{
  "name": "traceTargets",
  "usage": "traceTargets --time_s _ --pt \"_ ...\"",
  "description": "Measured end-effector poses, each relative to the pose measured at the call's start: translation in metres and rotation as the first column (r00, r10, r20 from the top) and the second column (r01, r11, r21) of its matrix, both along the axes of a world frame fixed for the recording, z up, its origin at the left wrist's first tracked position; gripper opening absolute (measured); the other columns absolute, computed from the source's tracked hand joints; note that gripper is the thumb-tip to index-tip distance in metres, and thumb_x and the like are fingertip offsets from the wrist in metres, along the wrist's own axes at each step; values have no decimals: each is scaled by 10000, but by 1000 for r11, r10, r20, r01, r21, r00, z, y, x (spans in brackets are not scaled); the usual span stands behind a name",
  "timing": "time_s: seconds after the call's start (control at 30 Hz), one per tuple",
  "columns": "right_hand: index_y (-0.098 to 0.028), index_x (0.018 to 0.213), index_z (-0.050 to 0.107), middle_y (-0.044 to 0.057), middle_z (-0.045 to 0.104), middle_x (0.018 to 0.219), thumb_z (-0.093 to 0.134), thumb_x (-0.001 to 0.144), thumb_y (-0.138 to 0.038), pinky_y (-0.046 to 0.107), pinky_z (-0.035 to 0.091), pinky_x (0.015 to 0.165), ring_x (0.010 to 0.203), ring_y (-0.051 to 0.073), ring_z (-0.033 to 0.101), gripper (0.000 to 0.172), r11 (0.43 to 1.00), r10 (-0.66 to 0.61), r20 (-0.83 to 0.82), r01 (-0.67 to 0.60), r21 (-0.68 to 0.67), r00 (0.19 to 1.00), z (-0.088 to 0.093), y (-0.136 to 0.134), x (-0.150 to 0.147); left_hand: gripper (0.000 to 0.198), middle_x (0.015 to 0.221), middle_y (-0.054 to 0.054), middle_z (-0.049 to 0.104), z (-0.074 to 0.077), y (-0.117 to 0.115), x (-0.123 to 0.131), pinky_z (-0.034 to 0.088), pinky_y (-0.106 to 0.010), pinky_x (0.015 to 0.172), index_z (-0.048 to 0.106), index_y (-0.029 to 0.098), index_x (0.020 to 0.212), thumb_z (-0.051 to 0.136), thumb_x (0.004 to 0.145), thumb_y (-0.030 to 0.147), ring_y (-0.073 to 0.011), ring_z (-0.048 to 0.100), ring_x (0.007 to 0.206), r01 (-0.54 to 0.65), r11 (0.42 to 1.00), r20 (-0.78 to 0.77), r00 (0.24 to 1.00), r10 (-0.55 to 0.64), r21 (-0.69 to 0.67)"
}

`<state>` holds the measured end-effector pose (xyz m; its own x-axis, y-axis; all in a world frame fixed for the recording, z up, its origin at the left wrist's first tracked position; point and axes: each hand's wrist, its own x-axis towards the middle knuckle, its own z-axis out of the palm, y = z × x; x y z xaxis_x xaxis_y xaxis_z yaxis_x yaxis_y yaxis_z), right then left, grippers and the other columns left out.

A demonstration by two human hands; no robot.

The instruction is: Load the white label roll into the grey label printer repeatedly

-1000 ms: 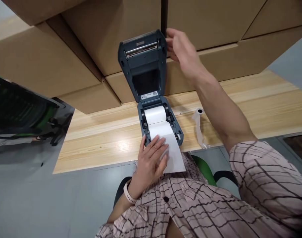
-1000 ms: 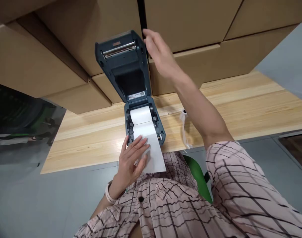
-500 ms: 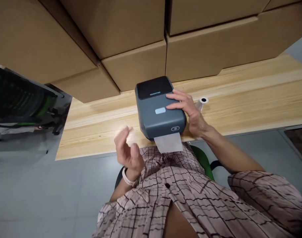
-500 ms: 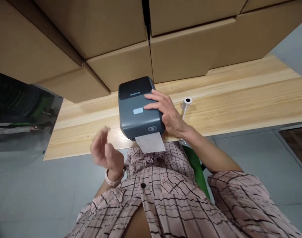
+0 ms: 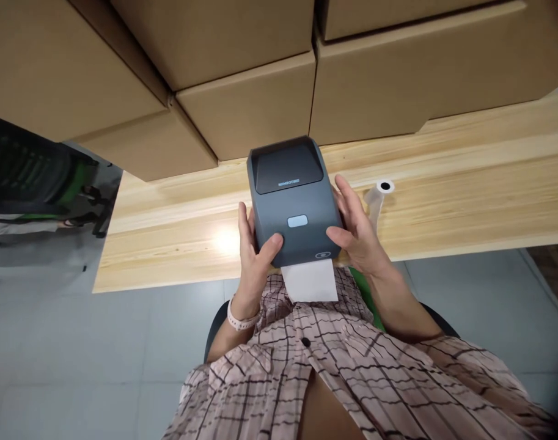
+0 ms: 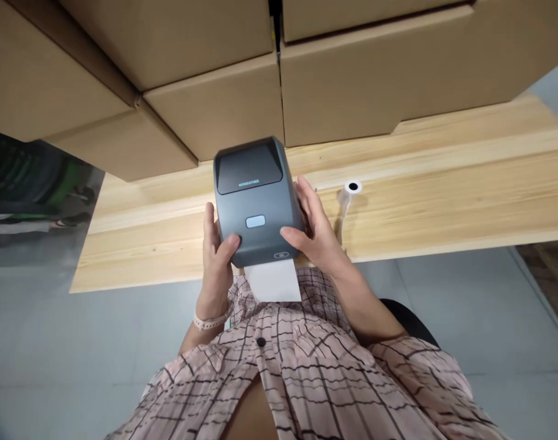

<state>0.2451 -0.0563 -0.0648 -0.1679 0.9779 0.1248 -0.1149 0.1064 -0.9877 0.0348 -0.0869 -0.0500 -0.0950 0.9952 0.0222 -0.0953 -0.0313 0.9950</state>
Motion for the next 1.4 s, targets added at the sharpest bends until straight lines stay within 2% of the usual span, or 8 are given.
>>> traceTargets --time_s 0.37,0.5,0.6,0.7,0.87,1.03,1.23,1.4 --pt "-378 1747 29 48 172 1847 581 906 -853 618 258 1365 1712 321 168 1113 989 -40 216 7 150 976 -8 6 2 864 1791 -34 347 -16 -8 2 350 -480 1337 281 415 1704 698 970 596 -320 335 1659 -80 979 -144 984 108 188" --pt "-391 1740 39 40 169 1849 565 921 -831 612 246 1367 1713 319 164 1069 975 -82 232 30 220 969 -14 11 2 334 1285 -18 730 -33 -50 4 600 -282 849 661 370 1355 657 1026 424 -163 716 1049 -416 761 -7 875 483 497" --pt "-375 1737 75 56 209 1840 551 949 -780 605 259 1364 1710 308 180 1005 972 -97 199 49 231 975 -22 12 -2 277 829 -6 725 -37 -76 9 514 -235 621 750 223 974 665 1015 484 -126 632 690 -150 977 -152 973 173 152" --pt "-373 1731 70 81 246 1827 537 964 -750 614 290 1349 1690 318 255 973 962 -141 203 86 261 969 -24 12 -4 432 774 -15 725 -25 -81 16 507 -245 612 747 185 915 735 929 616 -132 617 674 87 973 12 996 -86 -215" --pt "-407 1628 406 4 239 1831 507 1043 -604 679 222 1346 1692 363 225 625 847 -366 410 117 518 836 3 5 1 509 659 16 676 -7 -73 20 432 -225 469 735 176 829 841 794 672 -97 520 513 229 923 192 966 -175 -310" --pt "-391 1215 772 -110 420 1747 402 1104 -586 743 25 1339 1700 383 160 432 771 -354 638 -172 613 684 34 8 3 549 563 17 610 -19 -77 3 449 -236 566 641 168 626 755 911 623 -95 529 536 137 968 33 991 -133 -209" --pt "-375 1127 781 -46 595 1623 618 978 -711 736 -99 1336 1684 409 216 402 827 -215 679 -239 509 702 48 12 -4 356 809 -32 742 -20 -50 -14 553 -276 683 771 189 901 664 1005 512 -146 678 737 -324 930 -95 934 343 171" --pt "-386 1375 676 -49 377 1777 468 1042 -715 717 149 1361 1694 352 228 512 887 -257 457 20 461 852 23 -9 0 451 1562 -88 635 -14 -23 -9 491 -443 1229 661 287 1448 627 1039 474 -254 589 1467 -259 913 -119 944 309 315"
